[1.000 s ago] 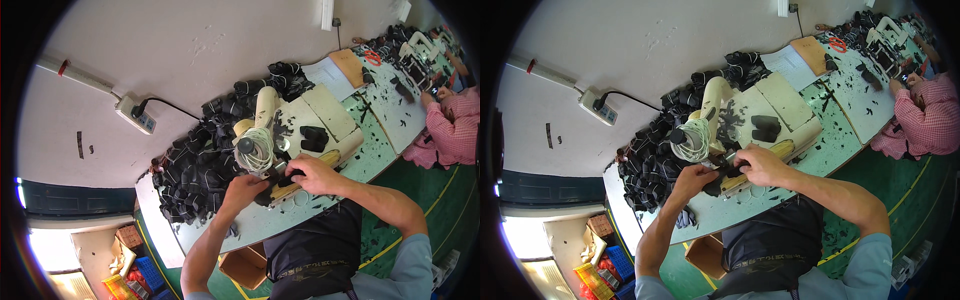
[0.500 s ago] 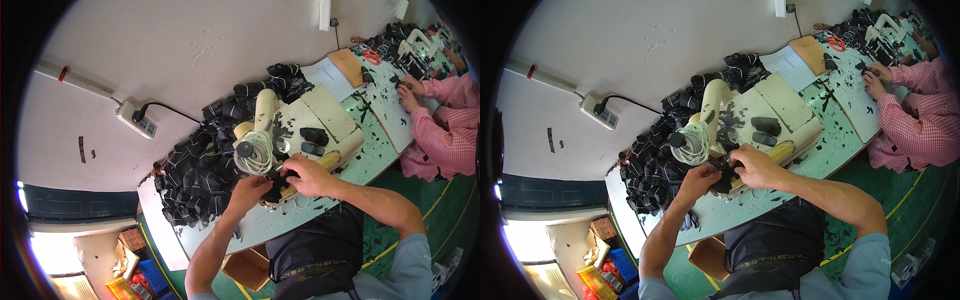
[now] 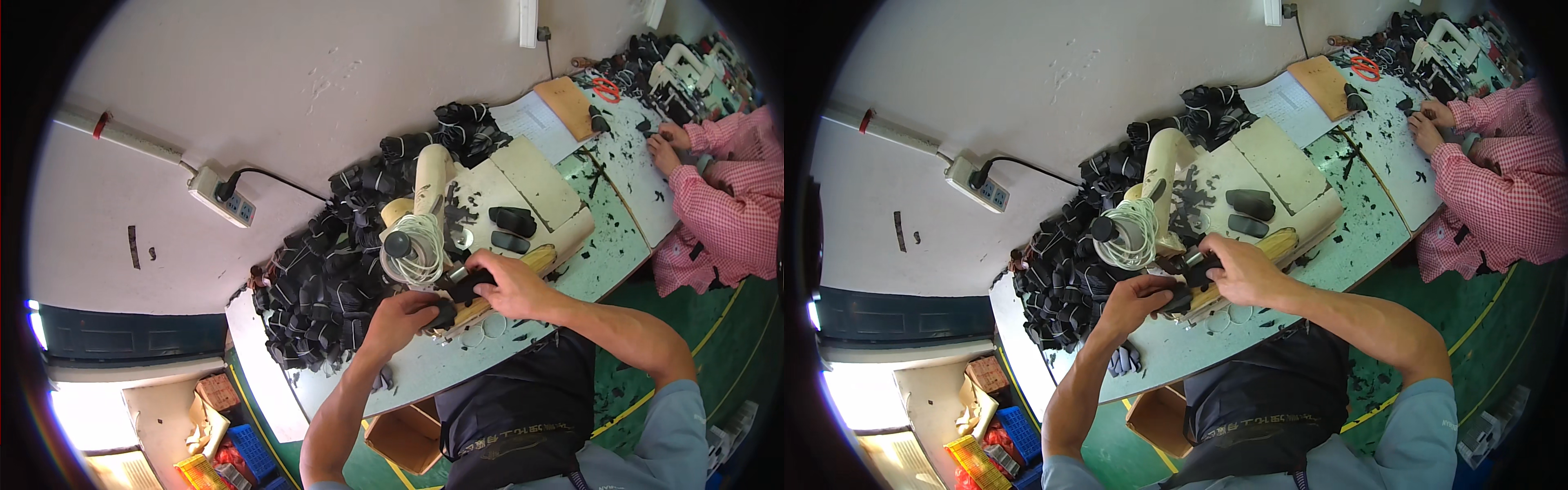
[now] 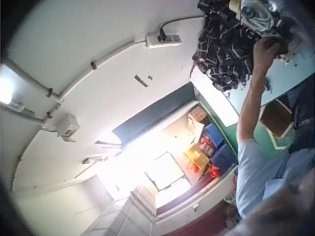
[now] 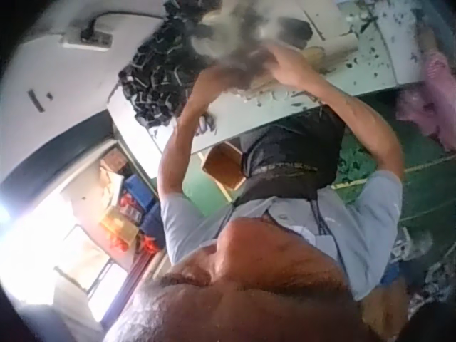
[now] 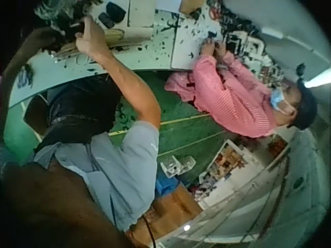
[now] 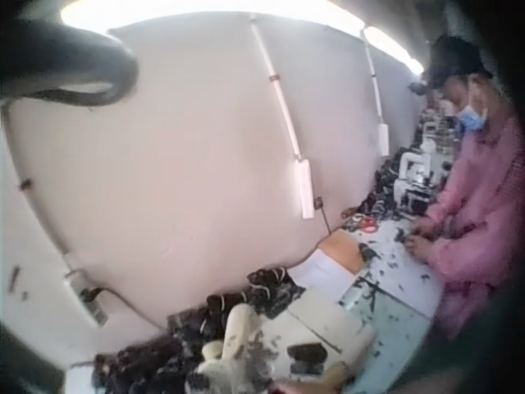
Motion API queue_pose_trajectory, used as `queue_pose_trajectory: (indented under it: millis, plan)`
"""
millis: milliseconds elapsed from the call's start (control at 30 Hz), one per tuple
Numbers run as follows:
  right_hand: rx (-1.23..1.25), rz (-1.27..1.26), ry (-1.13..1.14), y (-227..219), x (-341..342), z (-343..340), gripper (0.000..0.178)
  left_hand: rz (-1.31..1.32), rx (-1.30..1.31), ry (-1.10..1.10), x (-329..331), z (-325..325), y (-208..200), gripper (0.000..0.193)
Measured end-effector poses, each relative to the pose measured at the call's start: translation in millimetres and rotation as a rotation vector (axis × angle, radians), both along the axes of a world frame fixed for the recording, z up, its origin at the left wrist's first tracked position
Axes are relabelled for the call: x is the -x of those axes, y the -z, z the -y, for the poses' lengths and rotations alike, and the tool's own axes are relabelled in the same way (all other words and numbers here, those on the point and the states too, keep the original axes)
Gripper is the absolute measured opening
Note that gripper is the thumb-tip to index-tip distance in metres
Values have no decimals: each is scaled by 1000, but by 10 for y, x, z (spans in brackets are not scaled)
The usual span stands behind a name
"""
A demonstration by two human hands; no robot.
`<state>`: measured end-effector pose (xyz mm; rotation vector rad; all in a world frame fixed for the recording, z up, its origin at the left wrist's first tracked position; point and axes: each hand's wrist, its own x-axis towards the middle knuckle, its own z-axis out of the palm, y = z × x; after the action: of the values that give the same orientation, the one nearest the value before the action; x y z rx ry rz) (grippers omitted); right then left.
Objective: The person processes small shoe components using an industrial sewing machine.
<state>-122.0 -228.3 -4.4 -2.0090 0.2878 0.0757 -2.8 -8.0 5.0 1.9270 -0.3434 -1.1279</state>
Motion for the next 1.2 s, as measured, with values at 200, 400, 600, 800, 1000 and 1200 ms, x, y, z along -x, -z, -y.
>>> queue_pose_trajectory:
  millis: [200, 400, 600, 800, 1000, 1200]
  plan:
    - [117, 164, -141, 15, 37, 21, 22, 187, -119, -56, 30, 111, 55, 23]
    - [-19, 41, 4, -23, 14, -17, 21, 78, 26, 12, 5, -25, 13, 32]
    - [119, 119, -154, -26, 83, 81, 23, 174, -114, -74, 25, 133, -61, 24]
    - [47, 59, -57, -37, -2, 12, 23, -62, 248, -99, 46, -39, 93, 33]
    - [-83, -53, -145, -86, 52, 118, 24, -45, 28, -210, 54, -80, 91, 27]
    - [35, 84, -185, -69, -16, 65, 24, -60, 36, -227, 111, 162, 50, 22]
